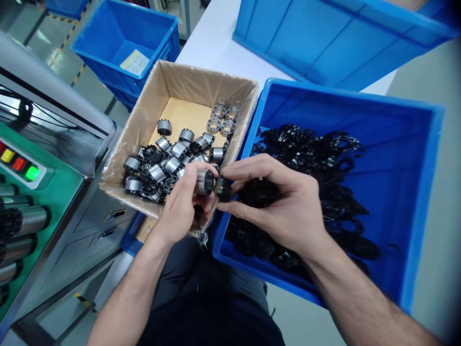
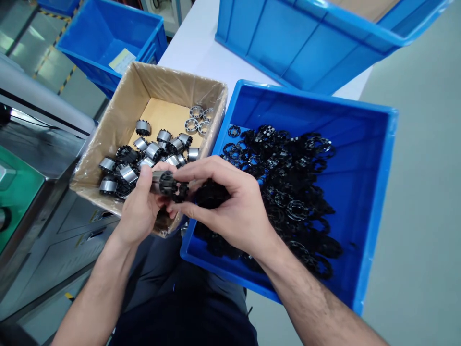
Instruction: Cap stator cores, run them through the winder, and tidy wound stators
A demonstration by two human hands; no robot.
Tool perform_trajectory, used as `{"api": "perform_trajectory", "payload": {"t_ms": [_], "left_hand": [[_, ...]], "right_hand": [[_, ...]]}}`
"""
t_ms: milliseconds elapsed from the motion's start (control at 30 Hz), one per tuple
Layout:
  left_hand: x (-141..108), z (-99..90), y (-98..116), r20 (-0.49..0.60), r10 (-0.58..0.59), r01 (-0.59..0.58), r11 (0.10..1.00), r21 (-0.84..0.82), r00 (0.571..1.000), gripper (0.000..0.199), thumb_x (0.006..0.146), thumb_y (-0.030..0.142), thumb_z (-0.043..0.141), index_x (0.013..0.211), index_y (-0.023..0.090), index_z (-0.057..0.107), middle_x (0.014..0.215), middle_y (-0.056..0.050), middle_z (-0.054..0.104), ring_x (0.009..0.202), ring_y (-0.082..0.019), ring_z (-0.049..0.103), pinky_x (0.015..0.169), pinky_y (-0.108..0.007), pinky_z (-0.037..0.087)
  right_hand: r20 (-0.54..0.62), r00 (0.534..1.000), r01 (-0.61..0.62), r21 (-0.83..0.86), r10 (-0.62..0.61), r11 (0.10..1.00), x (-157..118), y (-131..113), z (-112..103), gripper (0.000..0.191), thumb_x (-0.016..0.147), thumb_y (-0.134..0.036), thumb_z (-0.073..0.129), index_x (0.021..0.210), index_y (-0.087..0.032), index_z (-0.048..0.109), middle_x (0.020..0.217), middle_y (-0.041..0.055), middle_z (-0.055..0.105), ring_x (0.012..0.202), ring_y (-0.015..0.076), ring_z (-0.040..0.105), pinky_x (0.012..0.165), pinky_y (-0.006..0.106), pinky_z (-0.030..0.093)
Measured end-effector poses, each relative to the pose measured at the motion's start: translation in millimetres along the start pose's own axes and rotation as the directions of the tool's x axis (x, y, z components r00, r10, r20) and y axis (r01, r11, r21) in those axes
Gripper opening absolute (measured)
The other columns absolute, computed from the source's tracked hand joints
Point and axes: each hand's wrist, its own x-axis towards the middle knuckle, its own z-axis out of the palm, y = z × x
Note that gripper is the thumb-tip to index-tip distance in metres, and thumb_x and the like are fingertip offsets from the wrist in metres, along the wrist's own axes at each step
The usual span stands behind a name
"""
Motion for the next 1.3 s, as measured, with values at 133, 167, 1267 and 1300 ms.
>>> {"api": "perform_trajectory", "payload": {"t_ms": [133, 167, 1267, 1300], "left_hand": [[-2.3, -0.8, -0.3, 0.022, -0.029, 0.028, 0.999, 0.023, 0.999, 0.054, 0.116, 0.082, 0.05, 0.127, 0.031, 0.066, 0.07, 0.004, 0.054, 0.06, -0.017, 0.055, 0.056, -0.029, 0.047], [-2.6, -0.7, 0.8, 0.029, -0.026, 0.026, 0.999, 0.027, 0.999, 0.053, 0.117, 0.08, 0.051, 0.129, 0.031, 0.065, 0.07, 0.004, 0.053, 0.059, -0.017, 0.054, 0.055, -0.029, 0.047], [142.5, -28.2, 77.3, 0.08, 0.22, -0.062, -0.089, 0.994, 0.972, 0.033, 0.109, 0.036, 0.066, 0.136, 0.023, 0.081, 0.14, -0.016, 0.078, 0.133, -0.039, 0.068, 0.12, -0.057, 0.054], [157.2, -20.4, 75.7, 0.077, 0.169, -0.06, -0.107, 0.992, 0.983, 0.034, 0.108, 0.029, 0.066, 0.138, 0.024, 0.081, 0.141, -0.015, 0.079, 0.133, -0.037, 0.07, 0.118, -0.053, 0.055]], "right_hand": [[0.045, 0.999, 0.004, 0.035, -0.006, 0.999, -0.3, 3.7, 3.2, 0.037, 0.084, -0.037, 0.11, 0.114, -0.027, 0.09, 0.119, 0.0052, 0.089, 0.091, 0.0209, 0.083, 0.091, 0.038, 0.074], [0.051, 0.999, 0.001, 0.043, -0.004, 0.999, -0.4, 4.1, 3.4, 0.037, 0.085, -0.033, 0.109, 0.117, -0.027, 0.09, 0.121, 0.0049, 0.089, 0.09, 0.0197, 0.083, 0.09, 0.037, 0.074], [0.121, 0.929, -0.365, 0.46, 0.351, 0.81, 15.1, 15.5, -15.4, 0.049, 0.092, -0.047, 0.103, 0.117, -0.025, 0.066, 0.098, -0.0007, 0.083, 0.071, 0.0133, 0.076, 0.064, 0.025, 0.062], [0.106, 0.931, -0.358, 0.44, 0.348, 0.824, 15.7, 16.0, -15.9, 0.049, 0.089, -0.047, 0.104, 0.11, -0.024, 0.067, 0.096, -0.001, 0.082, 0.07, 0.0127, 0.074, 0.063, 0.025, 0.06]]}}
